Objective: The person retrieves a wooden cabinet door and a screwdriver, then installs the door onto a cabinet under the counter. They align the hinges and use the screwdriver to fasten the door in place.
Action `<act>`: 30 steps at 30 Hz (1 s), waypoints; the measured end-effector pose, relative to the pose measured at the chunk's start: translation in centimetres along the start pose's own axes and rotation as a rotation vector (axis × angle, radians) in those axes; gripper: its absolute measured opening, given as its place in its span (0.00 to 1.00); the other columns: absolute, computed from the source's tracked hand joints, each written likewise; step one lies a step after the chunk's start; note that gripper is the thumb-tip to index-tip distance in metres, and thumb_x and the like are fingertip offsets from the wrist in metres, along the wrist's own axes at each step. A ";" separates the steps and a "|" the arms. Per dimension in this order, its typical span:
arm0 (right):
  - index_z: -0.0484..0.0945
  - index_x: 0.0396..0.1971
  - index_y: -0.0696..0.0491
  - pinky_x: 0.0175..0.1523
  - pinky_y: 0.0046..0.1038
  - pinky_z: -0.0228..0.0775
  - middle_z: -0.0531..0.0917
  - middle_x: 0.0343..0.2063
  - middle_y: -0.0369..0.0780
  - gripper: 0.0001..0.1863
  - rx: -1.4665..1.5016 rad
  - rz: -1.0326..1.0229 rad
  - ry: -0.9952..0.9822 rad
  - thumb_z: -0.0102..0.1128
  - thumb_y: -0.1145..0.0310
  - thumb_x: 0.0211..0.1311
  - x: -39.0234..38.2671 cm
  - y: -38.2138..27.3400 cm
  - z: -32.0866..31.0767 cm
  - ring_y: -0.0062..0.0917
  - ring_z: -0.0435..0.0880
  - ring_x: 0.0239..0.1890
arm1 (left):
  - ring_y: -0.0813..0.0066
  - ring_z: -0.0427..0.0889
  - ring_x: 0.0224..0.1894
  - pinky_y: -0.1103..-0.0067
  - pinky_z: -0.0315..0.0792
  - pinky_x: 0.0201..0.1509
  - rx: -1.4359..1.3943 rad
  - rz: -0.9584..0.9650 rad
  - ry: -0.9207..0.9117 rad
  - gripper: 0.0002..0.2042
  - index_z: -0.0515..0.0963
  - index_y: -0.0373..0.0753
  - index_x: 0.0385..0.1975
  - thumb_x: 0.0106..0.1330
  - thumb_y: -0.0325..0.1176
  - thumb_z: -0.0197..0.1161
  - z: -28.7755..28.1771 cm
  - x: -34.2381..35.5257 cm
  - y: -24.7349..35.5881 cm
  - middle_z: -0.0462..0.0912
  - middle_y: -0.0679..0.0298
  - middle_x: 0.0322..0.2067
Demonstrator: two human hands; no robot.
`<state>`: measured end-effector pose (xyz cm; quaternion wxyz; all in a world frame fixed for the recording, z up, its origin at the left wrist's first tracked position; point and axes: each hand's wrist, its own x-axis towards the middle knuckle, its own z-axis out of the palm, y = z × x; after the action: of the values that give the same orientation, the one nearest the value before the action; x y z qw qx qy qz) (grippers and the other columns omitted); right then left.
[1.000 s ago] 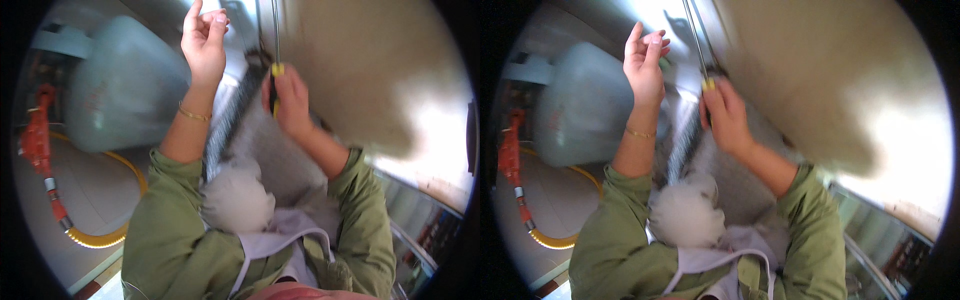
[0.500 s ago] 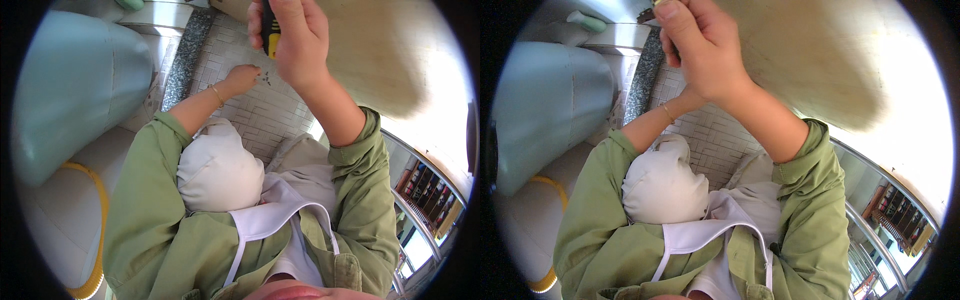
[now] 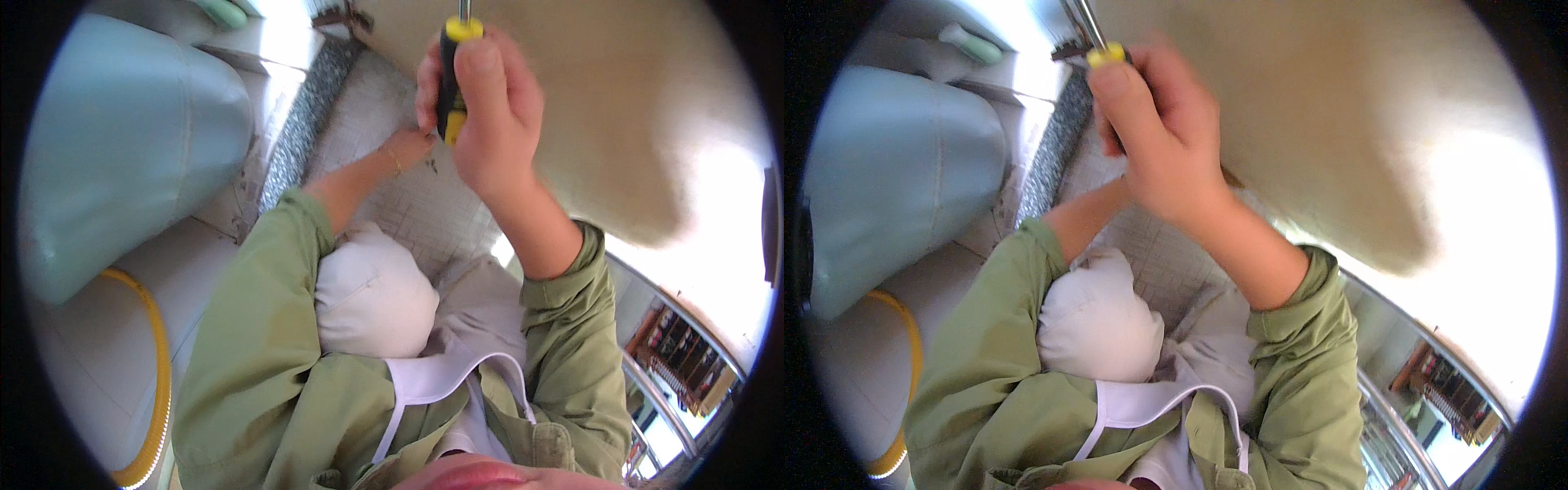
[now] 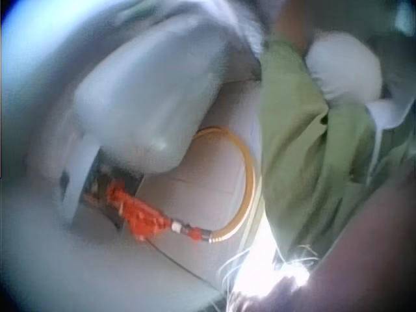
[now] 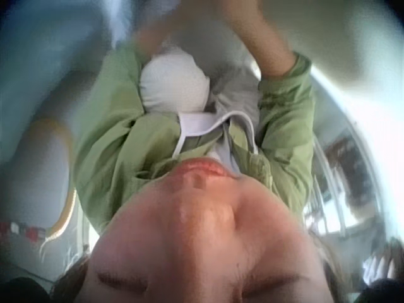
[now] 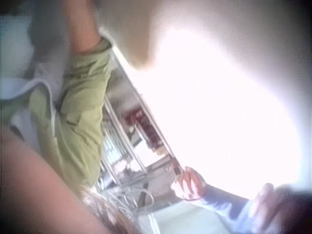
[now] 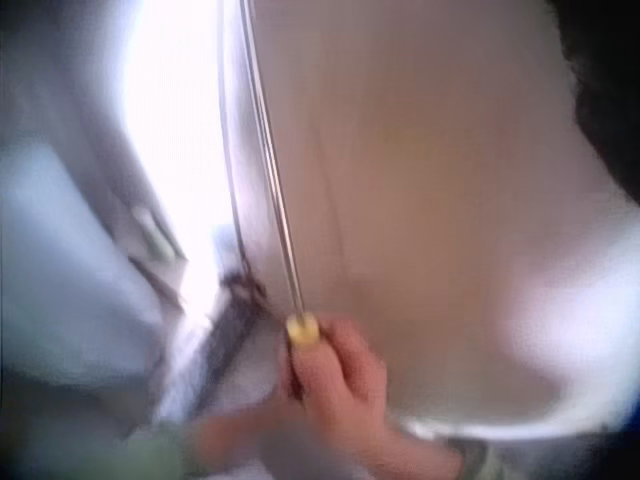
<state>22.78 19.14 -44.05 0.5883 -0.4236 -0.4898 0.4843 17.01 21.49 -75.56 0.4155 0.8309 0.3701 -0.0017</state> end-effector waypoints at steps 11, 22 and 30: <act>0.68 0.38 0.57 0.24 0.18 0.60 0.71 0.20 0.34 0.11 0.187 0.055 0.024 0.46 0.64 0.68 -0.2 0.7 -0.8 0.14 0.67 0.20 | 0.80 0.74 0.29 0.82 0.71 0.35 -0.542 0.842 1.289 0.00 0.74 0.33 0.29 0.61 0.21 0.57 -34.7 -16.1 17.2 0.78 0.62 0.28; 0.69 0.38 0.57 0.22 0.18 0.59 0.70 0.18 0.33 0.12 0.133 0.046 0.030 0.47 0.62 0.68 -0.5 -1.2 -2.3 0.14 0.66 0.17 | 0.83 0.75 0.26 0.85 0.72 0.34 -0.379 0.817 1.526 0.06 0.76 0.31 0.34 0.62 0.27 0.61 -47.0 -11.9 24.0 0.79 0.65 0.26; 0.69 0.30 0.55 0.27 0.17 0.62 0.70 0.19 0.31 0.11 -0.082 0.187 0.004 0.60 0.66 0.59 -1.1 -1.0 -1.9 0.12 0.67 0.21 | 0.81 0.75 0.27 0.84 0.72 0.35 -0.590 0.938 1.460 0.06 0.75 0.30 0.36 0.65 0.26 0.57 -48.4 -10.7 23.5 0.78 0.64 0.26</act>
<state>24.79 17.85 -43.59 0.5237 -0.4919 -0.4666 0.5158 8.92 39.48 -24.33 0.2316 0.5510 0.1508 0.7874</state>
